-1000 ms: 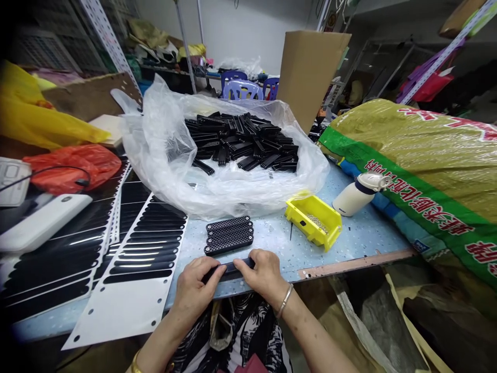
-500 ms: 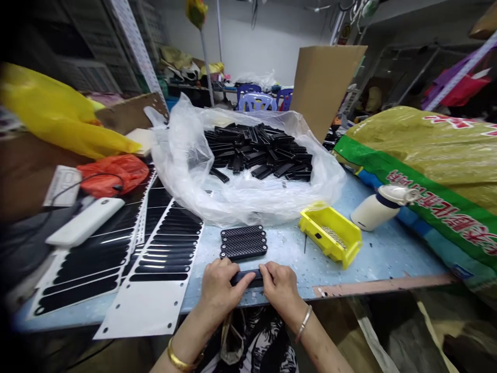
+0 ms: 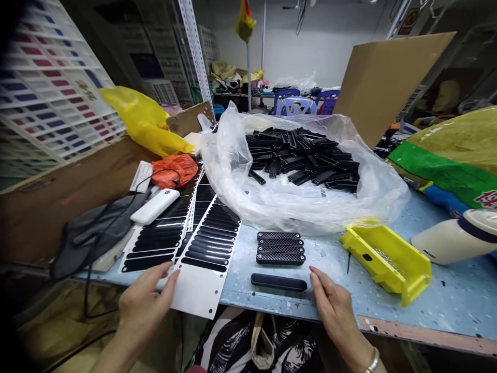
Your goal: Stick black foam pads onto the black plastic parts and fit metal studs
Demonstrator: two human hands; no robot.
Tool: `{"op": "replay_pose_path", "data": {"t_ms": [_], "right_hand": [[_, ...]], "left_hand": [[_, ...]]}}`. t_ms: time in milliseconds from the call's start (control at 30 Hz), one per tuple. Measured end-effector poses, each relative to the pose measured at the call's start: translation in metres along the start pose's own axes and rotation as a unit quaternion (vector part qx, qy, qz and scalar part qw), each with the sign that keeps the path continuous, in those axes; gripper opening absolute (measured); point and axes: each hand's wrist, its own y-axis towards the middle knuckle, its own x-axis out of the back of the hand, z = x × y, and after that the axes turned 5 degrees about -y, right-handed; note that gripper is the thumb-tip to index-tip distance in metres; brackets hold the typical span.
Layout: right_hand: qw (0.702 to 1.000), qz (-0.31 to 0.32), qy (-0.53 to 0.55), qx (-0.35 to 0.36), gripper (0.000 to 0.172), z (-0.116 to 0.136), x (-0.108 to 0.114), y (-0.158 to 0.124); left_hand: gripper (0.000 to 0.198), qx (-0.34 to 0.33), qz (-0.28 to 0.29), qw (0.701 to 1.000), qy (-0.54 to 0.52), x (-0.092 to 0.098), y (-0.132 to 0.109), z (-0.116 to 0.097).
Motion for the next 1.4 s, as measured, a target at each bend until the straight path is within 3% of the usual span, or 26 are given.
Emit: {"op": "replay_pose_path", "data": {"t_ms": [67,133,167,267,400,500,667,767,867,1133,1267,1400], "right_hand": [[0.999,-0.023,-0.010,0.039,0.038,0.011,0.004,-0.005],[0.995,-0.002,0.002,0.105,0.024,0.030,-0.004,-0.015],[0.989,0.028,0.018,0.147,0.020,0.040,-0.013,-0.022],[0.965,0.015,0.053,0.255,0.020,0.072,-0.052,-0.042],[0.944,0.028,0.056,0.323,0.023,0.096,-0.106,-0.045],[0.941,0.038,0.033,0.336,0.021,0.103,-0.130,-0.034],[0.939,0.027,0.004,0.343,0.021,0.110,-0.136,-0.027],[0.936,-0.003,0.012,0.352,0.023,0.112,-0.134,-0.028],[0.942,0.021,0.027,0.333,0.020,0.112,-0.138,-0.026],[0.961,0.103,0.159,0.203,0.031,0.129,-0.164,-0.009],[0.957,0.187,0.196,0.101,0.036,0.141,-0.157,-0.001],[0.933,0.282,0.223,0.031,0.035,0.146,-0.151,0.006]], "left_hand": [[0.021,0.083,0.034,0.995,0.036,0.006,0.005,0.016],[0.024,0.137,0.074,0.987,0.026,0.004,0.009,0.023],[0.025,0.156,0.088,0.984,0.010,0.000,0.011,0.023],[0.032,0.229,0.089,0.965,-0.090,-0.012,0.019,0.018],[0.046,0.343,0.085,0.884,-0.306,-0.019,0.025,0.008],[0.047,0.402,0.128,0.807,-0.412,-0.016,0.024,0.001],[0.032,0.424,0.220,0.711,-0.516,-0.006,0.018,-0.007],[0.033,0.423,0.211,0.708,-0.525,-0.007,0.019,-0.011],[0.037,0.431,0.175,0.710,-0.528,-0.012,0.020,-0.015],[0.027,0.457,0.120,0.610,-0.636,-0.016,0.023,-0.022],[0.027,0.453,0.132,0.593,-0.652,-0.016,0.026,-0.025],[0.032,0.448,0.173,0.600,-0.640,-0.018,0.024,-0.031]]}}
